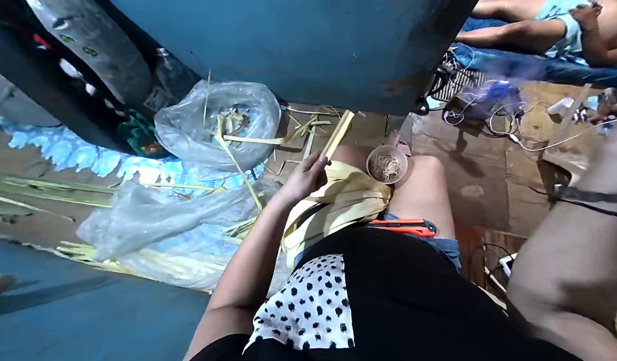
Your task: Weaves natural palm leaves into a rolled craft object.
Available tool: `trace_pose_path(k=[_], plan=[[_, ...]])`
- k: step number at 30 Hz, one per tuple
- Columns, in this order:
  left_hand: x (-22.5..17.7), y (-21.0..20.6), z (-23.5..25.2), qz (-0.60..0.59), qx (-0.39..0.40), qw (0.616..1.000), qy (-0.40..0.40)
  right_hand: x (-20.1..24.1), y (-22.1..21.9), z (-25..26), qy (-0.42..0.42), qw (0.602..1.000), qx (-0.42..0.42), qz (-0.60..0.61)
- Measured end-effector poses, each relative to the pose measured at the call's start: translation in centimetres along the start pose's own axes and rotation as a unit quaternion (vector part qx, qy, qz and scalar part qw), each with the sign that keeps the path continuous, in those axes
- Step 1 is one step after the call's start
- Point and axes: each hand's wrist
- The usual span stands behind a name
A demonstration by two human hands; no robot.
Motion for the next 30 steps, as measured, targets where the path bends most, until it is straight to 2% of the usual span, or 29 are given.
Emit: trace_pose_path(k=[1,2,3,5,7,8,10,12,13,15,17,21,23,27,29,30], plan=[[-0.6,-0.3,-0.3,-0.025,0.011,1.0,-0.013,0.1,-1.4,-0.2,0.006,0.985,0.106,-0.134],[-1.2,-0.8,-0.5,-0.047,0.023,0.998,-0.031,-0.1,-3.2,-0.7,0.024,0.959,0.19,-0.208],[-1.9,-1.4,-0.3,-0.061,0.035,0.996,-0.05,-0.1,-5.3,-1.6,0.053,0.941,0.25,-0.221],[-3.5,-2.8,0.3,-0.05,0.049,0.994,-0.086,1.2,-9.0,-4.3,0.109,0.931,0.325,-0.127],[-4.9,-4.3,0.5,0.016,0.018,0.991,-0.129,4.1,-11.8,-8.1,0.124,0.925,0.352,0.072],[-5.6,-4.9,0.6,0.051,-0.016,0.985,-0.162,5.6,-13.0,-9.5,0.129,0.916,0.34,0.169],[-7.2,-5.7,0.6,0.068,-0.087,0.963,-0.247,7.7,-14.5,-11.1,0.153,0.901,0.311,0.26],[-8.8,-5.7,0.2,0.045,-0.118,0.943,-0.308,8.5,-14.2,-11.0,0.188,0.864,0.346,0.315],[-9.5,-5.4,0.0,0.024,-0.105,0.94,-0.324,8.6,-13.4,-10.4,0.206,0.839,0.382,0.329],[-10.0,-4.6,0.1,-0.019,-0.027,0.946,-0.322,8.9,-12.3,-9.4,0.239,0.791,0.434,0.358],[-10.0,-4.5,0.5,-0.026,0.026,0.951,-0.308,9.0,-12.2,-9.4,0.268,0.803,0.396,0.356],[-10.4,-6.6,0.0,0.043,-0.09,0.933,-0.345,8.9,-12.3,-10.1,0.261,0.87,0.254,0.331],[-10.7,-7.7,-0.5,0.007,-0.106,0.926,-0.362,9.3,-12.2,-10.2,0.276,0.884,0.205,0.318],[-10.9,-8.5,-1.4,-0.127,-0.055,0.93,-0.339,9.7,-12.2,-10.5,0.407,0.887,0.096,0.198],[-11.0,-8.5,-1.4,-0.132,-0.052,0.929,-0.341,9.6,-12.3,-10.7,0.434,0.882,0.089,0.163],[-10.9,-8.5,-1.3,-0.116,-0.067,0.93,-0.343,9.6,-12.2,-10.7,0.428,0.881,0.113,0.165]])
Point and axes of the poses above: each hand's wrist, its own z-axis towards the middle knuckle, its own y-axis out of the back of the hand, x = y × z, and after that the axes turned 6 degrees about x, right-handed
